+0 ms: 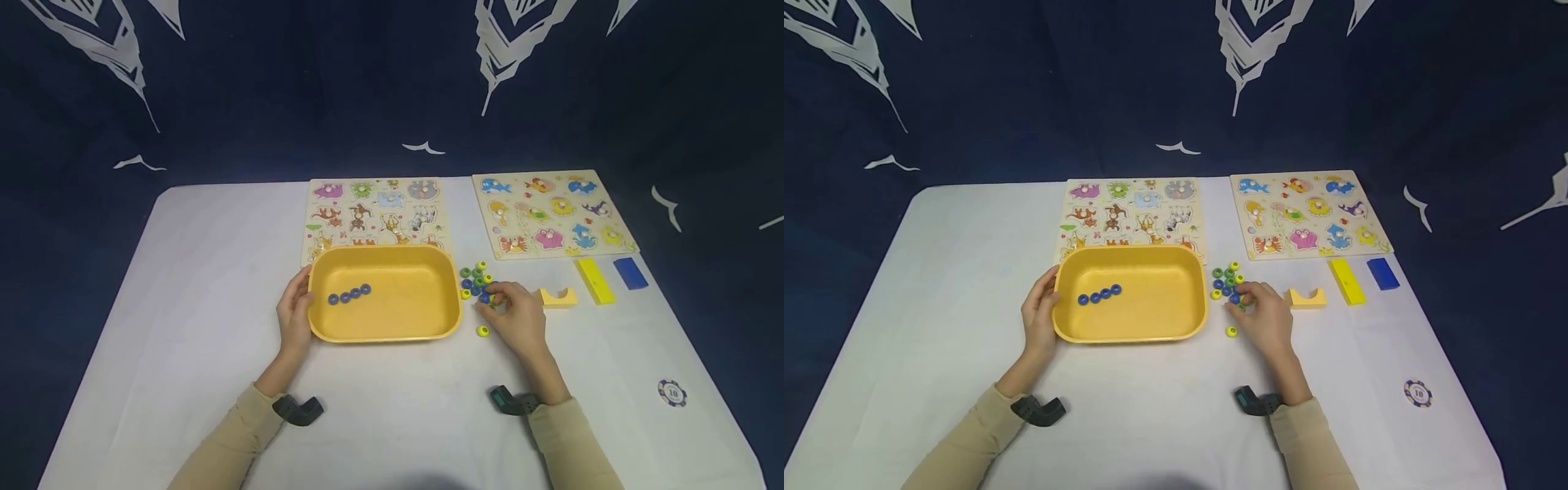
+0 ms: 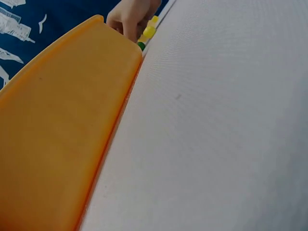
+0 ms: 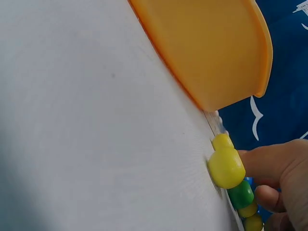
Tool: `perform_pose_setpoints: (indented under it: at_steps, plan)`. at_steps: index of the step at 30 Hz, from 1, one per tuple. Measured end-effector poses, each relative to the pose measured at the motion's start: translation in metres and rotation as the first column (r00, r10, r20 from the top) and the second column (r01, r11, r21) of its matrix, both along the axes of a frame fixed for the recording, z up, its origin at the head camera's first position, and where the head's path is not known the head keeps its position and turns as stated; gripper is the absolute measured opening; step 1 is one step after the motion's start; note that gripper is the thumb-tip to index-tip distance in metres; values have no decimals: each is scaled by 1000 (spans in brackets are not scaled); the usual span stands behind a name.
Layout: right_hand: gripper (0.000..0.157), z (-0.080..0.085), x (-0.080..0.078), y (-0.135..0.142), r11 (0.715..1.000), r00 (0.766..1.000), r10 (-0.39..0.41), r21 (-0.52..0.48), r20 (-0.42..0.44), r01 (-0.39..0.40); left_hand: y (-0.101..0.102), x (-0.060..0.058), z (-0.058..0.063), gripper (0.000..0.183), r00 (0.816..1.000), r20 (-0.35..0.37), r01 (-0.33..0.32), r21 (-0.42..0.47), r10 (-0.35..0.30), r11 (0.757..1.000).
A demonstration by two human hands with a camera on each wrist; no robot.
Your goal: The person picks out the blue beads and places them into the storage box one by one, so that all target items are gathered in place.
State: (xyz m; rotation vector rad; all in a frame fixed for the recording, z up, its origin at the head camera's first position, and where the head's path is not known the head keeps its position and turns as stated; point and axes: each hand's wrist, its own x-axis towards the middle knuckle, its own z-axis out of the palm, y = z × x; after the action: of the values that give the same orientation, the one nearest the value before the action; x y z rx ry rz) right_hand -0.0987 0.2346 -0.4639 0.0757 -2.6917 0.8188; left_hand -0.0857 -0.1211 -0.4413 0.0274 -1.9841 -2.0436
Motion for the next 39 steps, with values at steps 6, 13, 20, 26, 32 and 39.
perform_pose_setpoints:
  at_steps: [6, 13, 20, 26, 32, 39]
  plan:
    - [27, -2, -2, -3, 997, 1000, 5, 81, -10, -4, -2, 0, 0, 45, 1000, -23, -11, 2, 11, 1000]
    - [25, -3, -4, -7, 998, 1000, -1, 67, -17, 2, -5, 0, 1, 45, 1000, -17, -8, 10, 8, 1000]
    - [22, 15, -5, -10, 986, 997, 42, -159, -66, -52, -5, -3, -1, 44, 999, -37, -6, 2, 6, 1000]
    - [21, 50, -16, -26, 975, 980, 141, -151, -141, -162, -5, -6, -2, 44, 999, -49, 0, 2, 0, 1000]
    - [18, 74, -40, -68, 937, 949, 308, -150, -71, -316, -5, -7, -3, 44, 999, -36, 1, 3, -1, 1000]
    - [17, 64, -62, -125, 903, 881, 428, -60, 201, -425, -6, -7, -10, 44, 1000, -20, 9, 21, -9, 1000]
